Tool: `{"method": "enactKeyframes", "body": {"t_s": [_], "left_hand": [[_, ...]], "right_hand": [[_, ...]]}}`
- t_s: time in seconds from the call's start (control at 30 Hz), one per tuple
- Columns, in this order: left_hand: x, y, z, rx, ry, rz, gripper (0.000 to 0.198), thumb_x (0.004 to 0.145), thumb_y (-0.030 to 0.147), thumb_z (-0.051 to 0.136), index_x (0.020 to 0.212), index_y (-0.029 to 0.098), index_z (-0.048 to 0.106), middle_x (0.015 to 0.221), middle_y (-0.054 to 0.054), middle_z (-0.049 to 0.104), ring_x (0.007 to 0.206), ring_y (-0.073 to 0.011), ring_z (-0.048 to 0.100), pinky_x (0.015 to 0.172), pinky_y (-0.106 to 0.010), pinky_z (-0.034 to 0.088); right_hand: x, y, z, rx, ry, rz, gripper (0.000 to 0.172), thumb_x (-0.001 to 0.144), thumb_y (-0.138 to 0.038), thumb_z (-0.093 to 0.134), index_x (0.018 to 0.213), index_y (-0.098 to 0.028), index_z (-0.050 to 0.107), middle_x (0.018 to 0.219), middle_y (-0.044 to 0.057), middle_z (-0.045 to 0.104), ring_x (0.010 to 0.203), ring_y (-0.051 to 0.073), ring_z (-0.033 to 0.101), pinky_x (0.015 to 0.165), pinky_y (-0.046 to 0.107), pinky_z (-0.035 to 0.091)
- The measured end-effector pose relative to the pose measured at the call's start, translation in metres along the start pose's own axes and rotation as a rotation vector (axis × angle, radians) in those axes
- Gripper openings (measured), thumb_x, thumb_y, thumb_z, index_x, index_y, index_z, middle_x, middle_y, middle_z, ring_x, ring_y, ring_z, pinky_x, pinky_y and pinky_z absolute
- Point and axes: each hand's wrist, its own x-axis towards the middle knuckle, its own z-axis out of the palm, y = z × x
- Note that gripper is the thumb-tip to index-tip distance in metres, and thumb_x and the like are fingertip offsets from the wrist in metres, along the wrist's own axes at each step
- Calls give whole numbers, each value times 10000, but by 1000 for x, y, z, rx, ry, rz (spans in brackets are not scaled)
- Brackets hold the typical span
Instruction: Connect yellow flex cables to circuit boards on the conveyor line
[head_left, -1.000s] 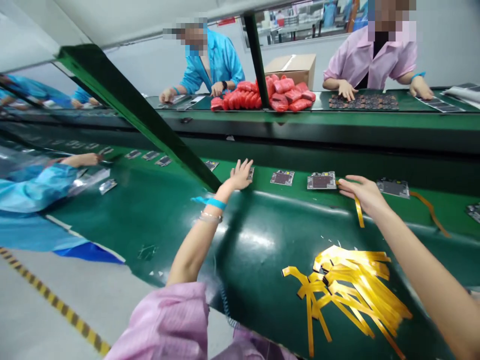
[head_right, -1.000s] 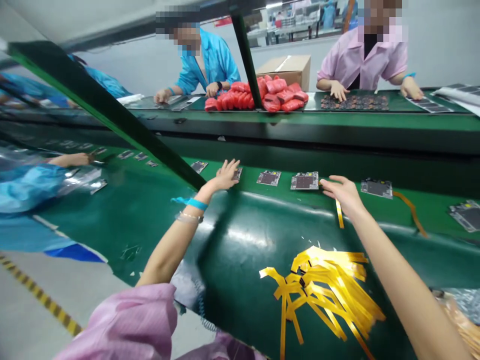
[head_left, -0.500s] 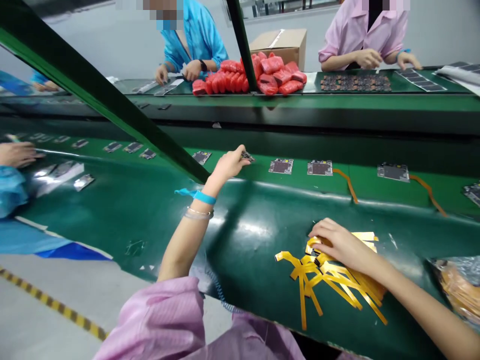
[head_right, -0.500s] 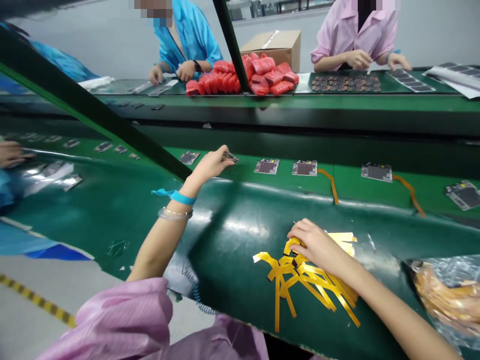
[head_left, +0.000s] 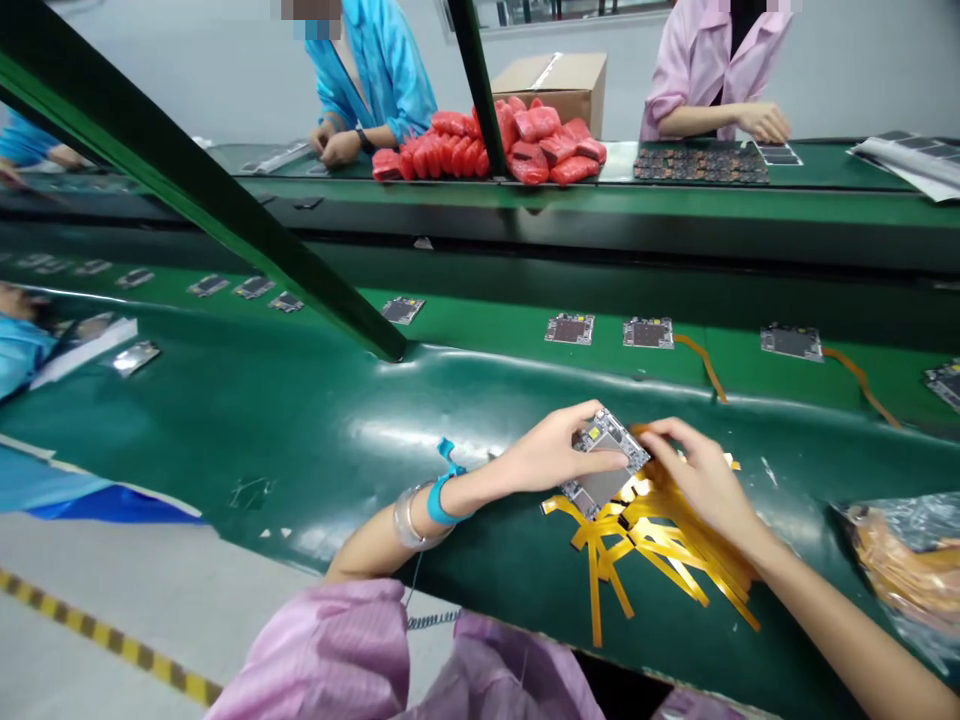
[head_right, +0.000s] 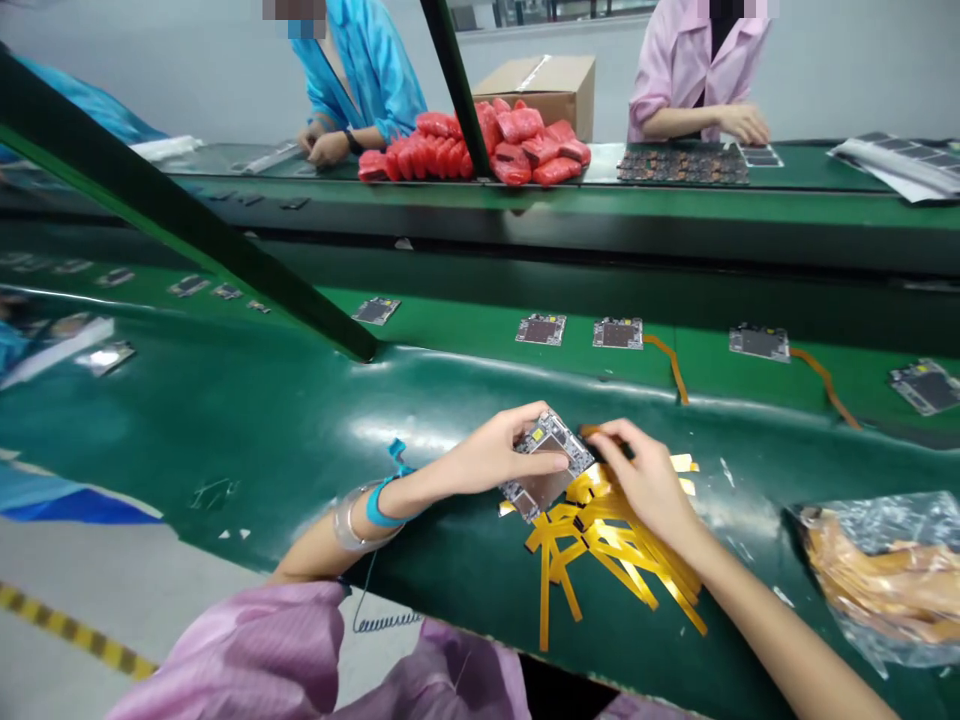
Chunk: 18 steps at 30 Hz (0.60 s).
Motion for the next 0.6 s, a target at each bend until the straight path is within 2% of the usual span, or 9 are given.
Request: {"method": "enactKeyframes", "body": {"t_s": [0.07,0.1,0.2,0.27,0.47,0.6], "left_hand": [[-5,3,9,31,10,-38,319,826,429,716,921,173,551,825,20,587,733,-127,530,631,-237,405],[-7,5,12,57,9,-49,318,826,433,715,913,175,551,816,24,582,724,-124,519,617,-234,391],[-9,6,20,133,-3,-29,288,838,420,698,886,181,544,743,52,534,670,-106,459,580,-229,340],[-10,5,23,174,0,-12,268,847,405,688,875,183,540,698,67,495,642,-99,423,561,-230,312],[-15,5,27,232,18,-21,258,865,413,670,895,186,552,683,61,531,620,-104,464,540,-236,312],[-17,4,30,177,6,-45,225,889,386,649,920,193,539,690,58,558,607,-106,490,541,-229,337]], "right_hand": [[-14,-7,-3,114,167,91,313,1067,-421,343,1057,-221,583,792,17,605,742,195,584,712,303,453],[-21,-11,-4,179,203,136,275,1048,-440,406,1046,-225,578,725,-16,544,677,178,547,669,283,446],[-36,-25,-2,270,162,252,233,904,-444,673,924,-217,629,625,-74,363,574,141,431,582,249,399],[-40,-31,1,239,156,302,255,862,-453,704,869,-202,660,607,-81,301,552,133,387,562,249,382],[-38,-32,8,230,227,358,285,821,-469,705,836,-185,689,589,-71,336,541,136,389,560,258,400],[-44,-26,13,139,252,278,230,873,-421,668,849,-192,679,578,-75,340,526,130,372,563,261,388]]}}
